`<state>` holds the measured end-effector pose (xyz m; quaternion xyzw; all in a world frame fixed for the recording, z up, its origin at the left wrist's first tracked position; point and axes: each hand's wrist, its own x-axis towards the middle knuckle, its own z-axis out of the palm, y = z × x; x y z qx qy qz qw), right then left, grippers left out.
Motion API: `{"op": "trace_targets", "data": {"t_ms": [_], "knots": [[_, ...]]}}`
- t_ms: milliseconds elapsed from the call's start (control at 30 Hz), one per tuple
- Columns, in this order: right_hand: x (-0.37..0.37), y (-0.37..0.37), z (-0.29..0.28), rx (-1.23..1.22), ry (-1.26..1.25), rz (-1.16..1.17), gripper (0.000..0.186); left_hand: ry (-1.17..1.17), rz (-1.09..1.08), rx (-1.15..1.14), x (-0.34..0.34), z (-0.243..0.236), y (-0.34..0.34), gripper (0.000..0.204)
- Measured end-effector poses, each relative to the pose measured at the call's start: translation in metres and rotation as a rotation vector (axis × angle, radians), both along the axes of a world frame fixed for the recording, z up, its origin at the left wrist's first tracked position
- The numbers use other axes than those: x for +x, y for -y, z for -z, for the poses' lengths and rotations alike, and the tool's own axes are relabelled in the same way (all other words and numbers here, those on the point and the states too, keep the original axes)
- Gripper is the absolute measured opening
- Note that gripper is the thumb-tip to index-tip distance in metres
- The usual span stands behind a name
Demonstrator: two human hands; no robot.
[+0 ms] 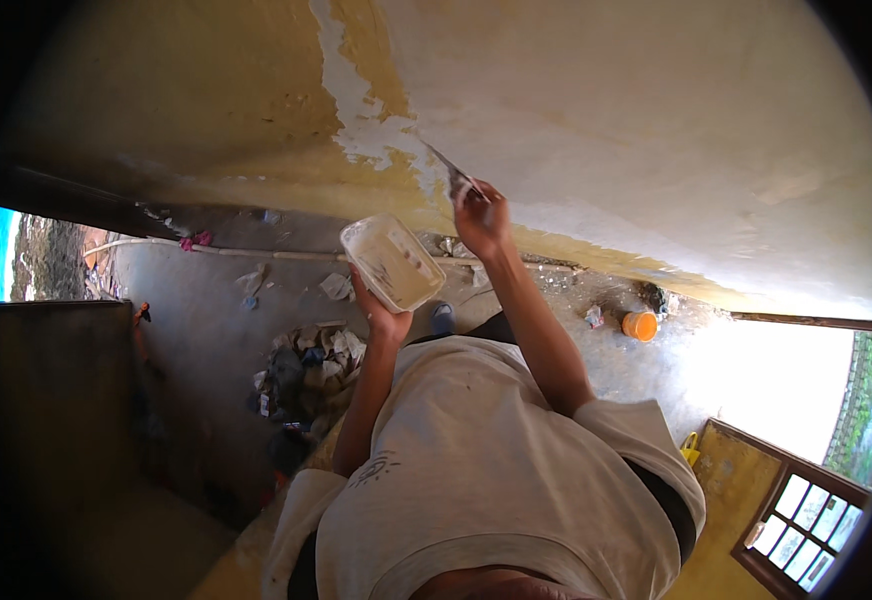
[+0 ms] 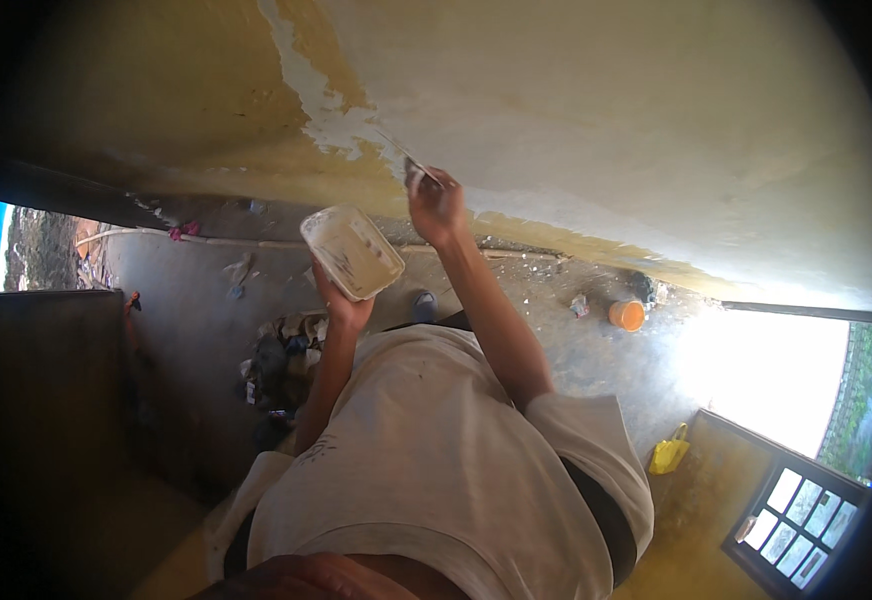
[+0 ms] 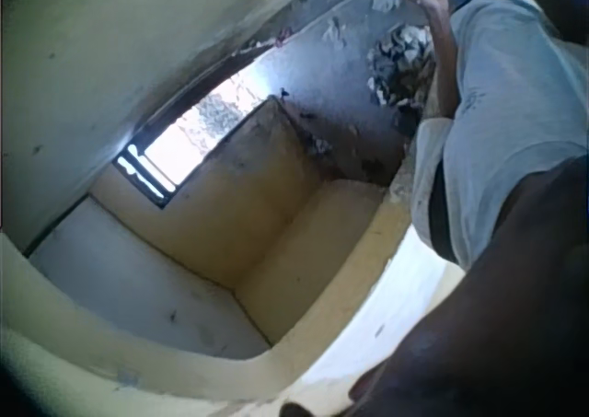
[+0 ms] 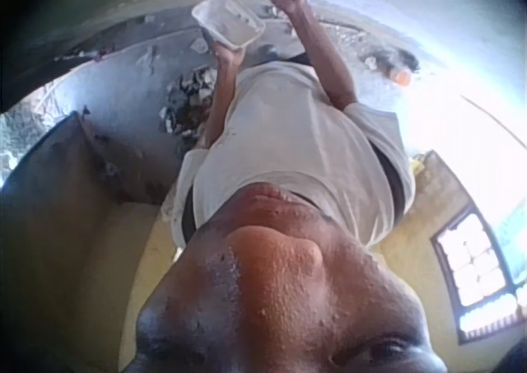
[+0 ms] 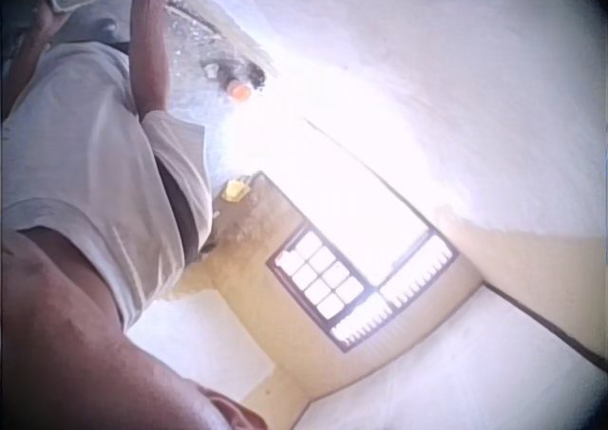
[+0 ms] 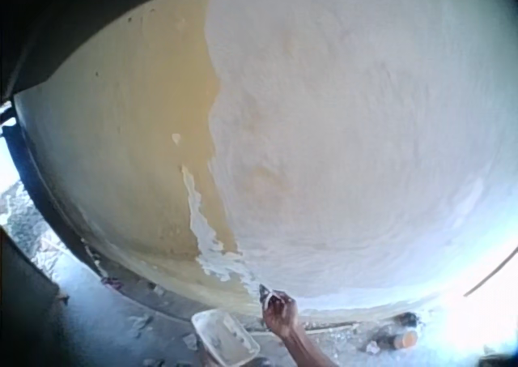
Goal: The person patches a damaged wall by dipping a putty knife into a container of white compound and spreading it over the surface of the wall.
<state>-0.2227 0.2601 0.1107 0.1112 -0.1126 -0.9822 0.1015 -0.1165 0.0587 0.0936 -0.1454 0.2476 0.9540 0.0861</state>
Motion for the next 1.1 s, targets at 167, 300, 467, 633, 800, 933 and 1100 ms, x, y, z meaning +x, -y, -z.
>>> {"op": "trace_targets", "data": {"t_ms": [167,300,467,633,800,933,1100], "knots": [[-0.055,0.005,0.006,-0.070,-0.026,0.139,0.019,-0.013,-0.051,-0.038,0.001,-0.004,-0.004,0.067],[-0.057,-0.041,0.012,-0.125,-0.114,0.181,0.022,-0.027,-0.062,-0.043,0.000,-0.013,-0.018,0.064],[-0.007,-0.122,-0.017,-0.186,-0.142,0.299,0.024,0.005,0.019,0.003,0.009,-0.004,-0.059,0.062],[0.047,-0.259,-0.015,-0.198,-0.009,0.521,0.022,0.063,0.160,0.041,0.017,-0.020,-0.132,0.060],[0.123,-0.336,-0.037,-0.203,-0.116,0.701,0.027,0.109,0.266,0.041,0.024,-0.015,-0.176,0.071],[0.153,-0.331,-0.040,-0.028,-0.092,0.755,0.029,0.120,0.292,0.070,0.024,-0.016,-0.185,0.061],[0.126,-0.256,-0.007,0.183,-0.032,0.381,0.031,0.089,0.210,0.044,0.024,-0.012,-0.175,0.060]]}}
